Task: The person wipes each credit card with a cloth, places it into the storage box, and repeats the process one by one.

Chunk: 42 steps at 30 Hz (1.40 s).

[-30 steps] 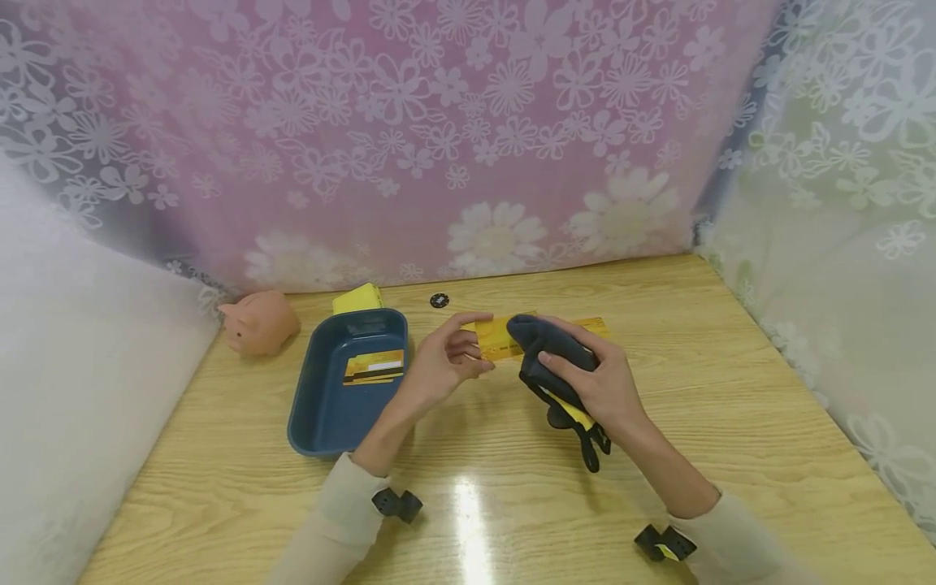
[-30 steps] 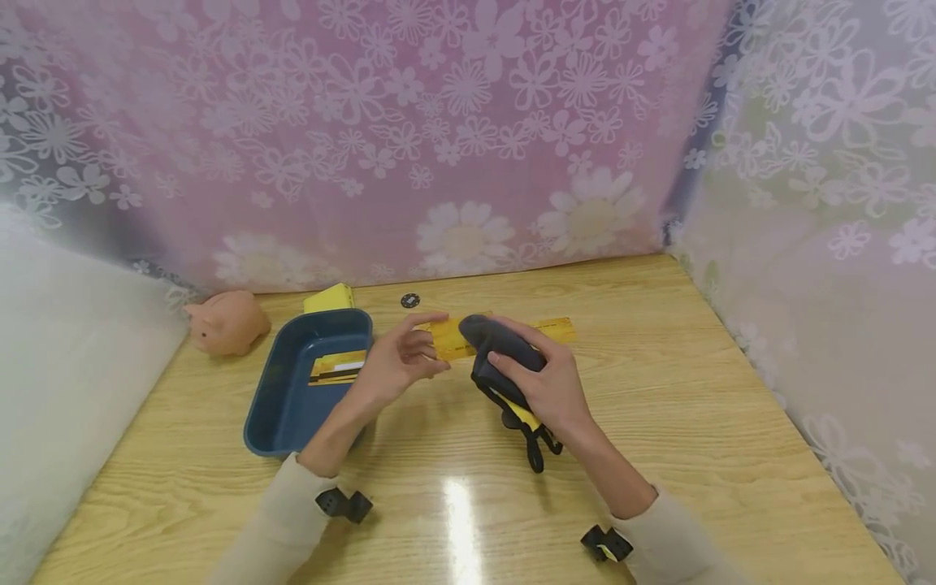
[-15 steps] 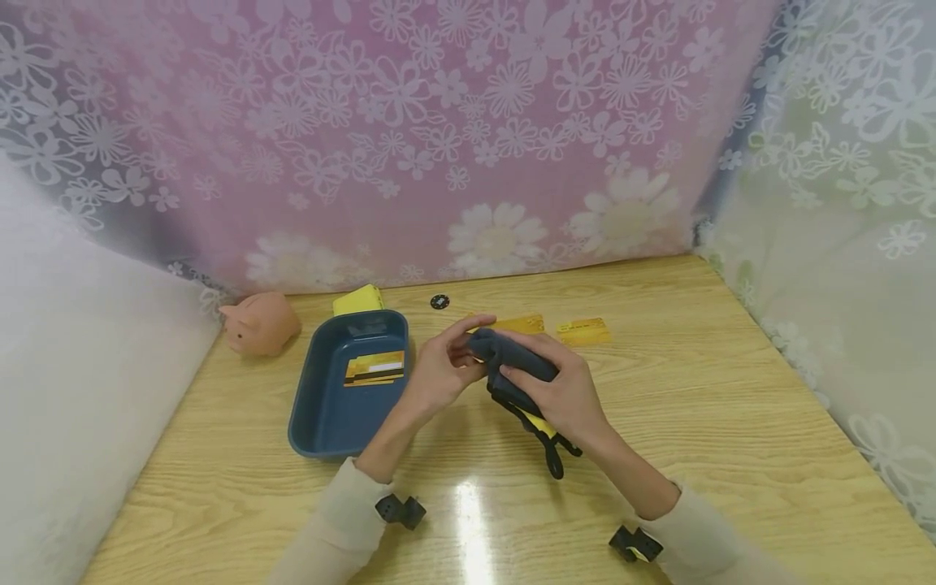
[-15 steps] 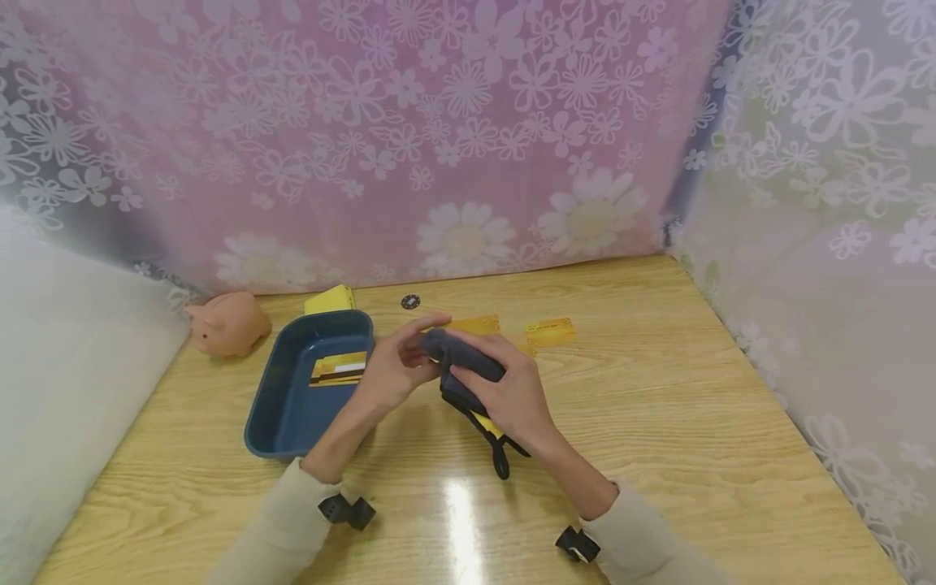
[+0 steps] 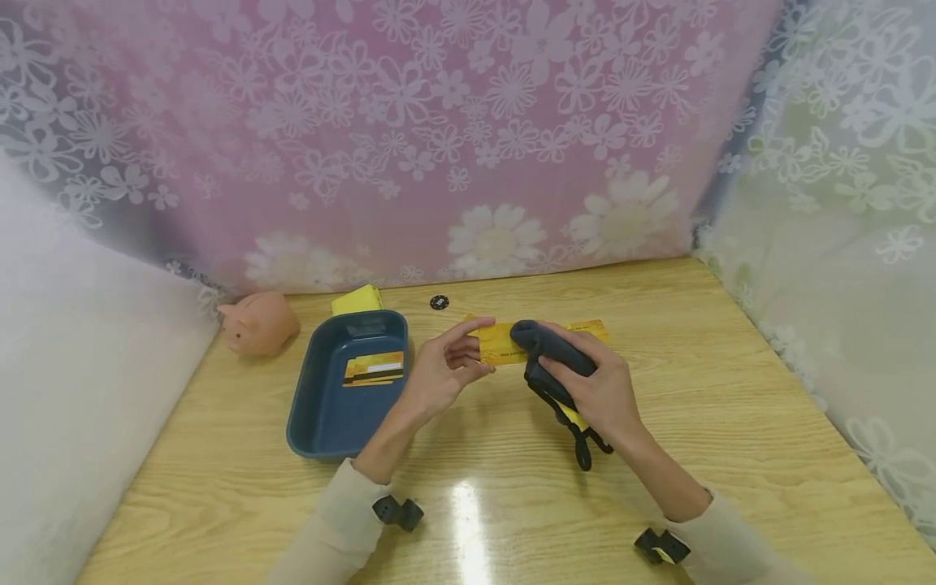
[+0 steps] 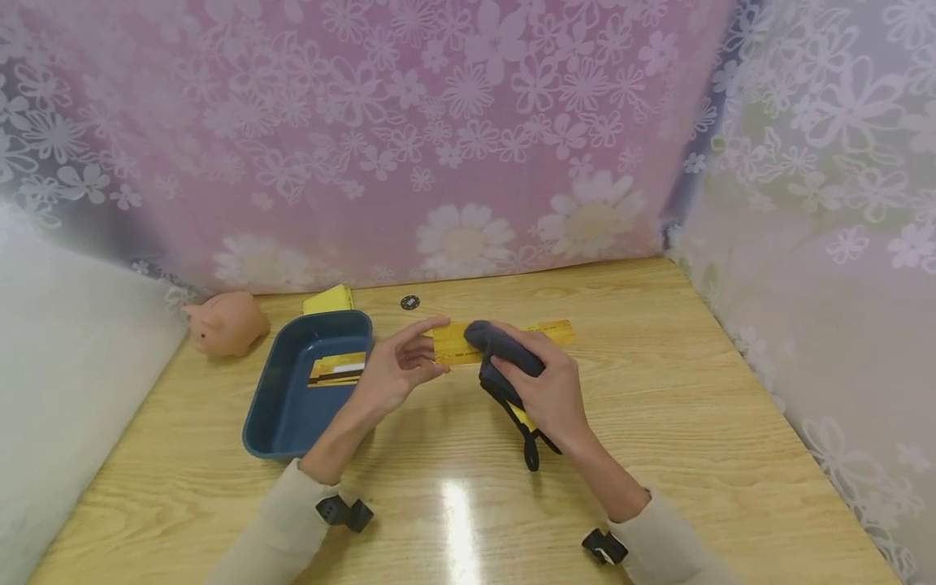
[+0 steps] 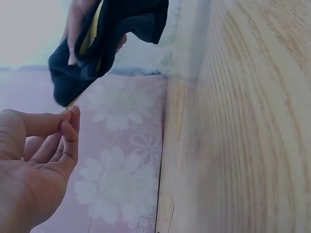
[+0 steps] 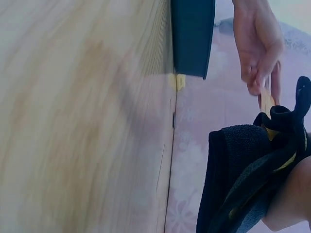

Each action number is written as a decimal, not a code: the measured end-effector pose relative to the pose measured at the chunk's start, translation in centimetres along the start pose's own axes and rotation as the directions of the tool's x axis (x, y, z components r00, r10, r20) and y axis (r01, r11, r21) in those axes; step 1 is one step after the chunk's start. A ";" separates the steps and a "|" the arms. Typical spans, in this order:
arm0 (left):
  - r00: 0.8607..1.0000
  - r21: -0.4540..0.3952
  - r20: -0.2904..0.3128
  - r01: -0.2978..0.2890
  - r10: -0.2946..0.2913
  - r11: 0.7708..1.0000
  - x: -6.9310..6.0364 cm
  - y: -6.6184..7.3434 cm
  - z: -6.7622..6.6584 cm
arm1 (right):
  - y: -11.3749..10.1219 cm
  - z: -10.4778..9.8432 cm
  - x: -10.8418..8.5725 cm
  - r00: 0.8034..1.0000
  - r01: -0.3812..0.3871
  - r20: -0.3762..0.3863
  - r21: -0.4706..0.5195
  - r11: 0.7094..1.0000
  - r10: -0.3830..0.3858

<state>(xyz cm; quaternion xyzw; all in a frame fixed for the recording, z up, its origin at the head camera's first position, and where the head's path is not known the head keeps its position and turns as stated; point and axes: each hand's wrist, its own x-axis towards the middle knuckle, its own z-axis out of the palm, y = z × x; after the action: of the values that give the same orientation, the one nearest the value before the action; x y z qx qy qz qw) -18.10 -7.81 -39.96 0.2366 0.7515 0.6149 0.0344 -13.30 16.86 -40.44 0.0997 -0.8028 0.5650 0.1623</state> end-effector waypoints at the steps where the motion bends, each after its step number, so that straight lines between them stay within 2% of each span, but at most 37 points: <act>1: 1.000 0.004 -0.001 0.010 -0.010 1.000 0.0 0.0 0.0 | 0.2 -0.3 0.0 1.000 -0.006 -0.008 -0.008 1.000 0.006; 7: 0.996 0.019 -0.044 0.077 -0.076 0.997 0.2 0.1 -0.6 | 1.6 -2.1 0.4 0.998 -0.049 -0.050 -0.061 0.997 0.046; 11: 0.995 0.012 -0.057 0.084 -0.083 0.996 0.3 0.2 -1.3 | 2.0 -2.9 0.7 0.995 -0.070 -0.081 -0.084 0.994 0.063; 15: 0.996 -0.003 -0.062 0.071 -0.071 0.997 0.3 0.1 -1.7 | 1.6 -2.9 0.8 0.995 -0.057 -0.083 -0.053 0.997 0.053; 23: 0.998 -0.025 -0.043 0.054 -0.055 0.998 0.5 0.1 -1.1 | -0.5 -0.9 0.7 0.999 -0.023 0.025 0.115 0.993 0.020; 28: 0.999 -0.028 -0.018 0.038 -0.039 0.999 0.5 0.0 -0.6 | -2.0 1.0 0.6 0.996 -0.006 0.090 0.162 0.987 -0.009; 34: 0.998 -0.052 0.019 0.065 -0.064 0.997 0.3 0.0 -0.1 | -2.7 2.9 0.6 0.990 0.016 0.139 0.141 0.990 -0.036; 42: 0.996 0.006 0.017 0.083 -0.083 0.997 0.5 0.1 0.7 | -2.0 3.8 0.6 0.992 0.022 0.122 0.066 0.998 -0.030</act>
<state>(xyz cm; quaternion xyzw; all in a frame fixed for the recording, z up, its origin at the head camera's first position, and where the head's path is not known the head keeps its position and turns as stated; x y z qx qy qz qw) -18.26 -6.99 -39.94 0.2108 0.7619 0.6089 0.0658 -13.69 12.58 -39.64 0.1499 -0.7912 0.5813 0.1164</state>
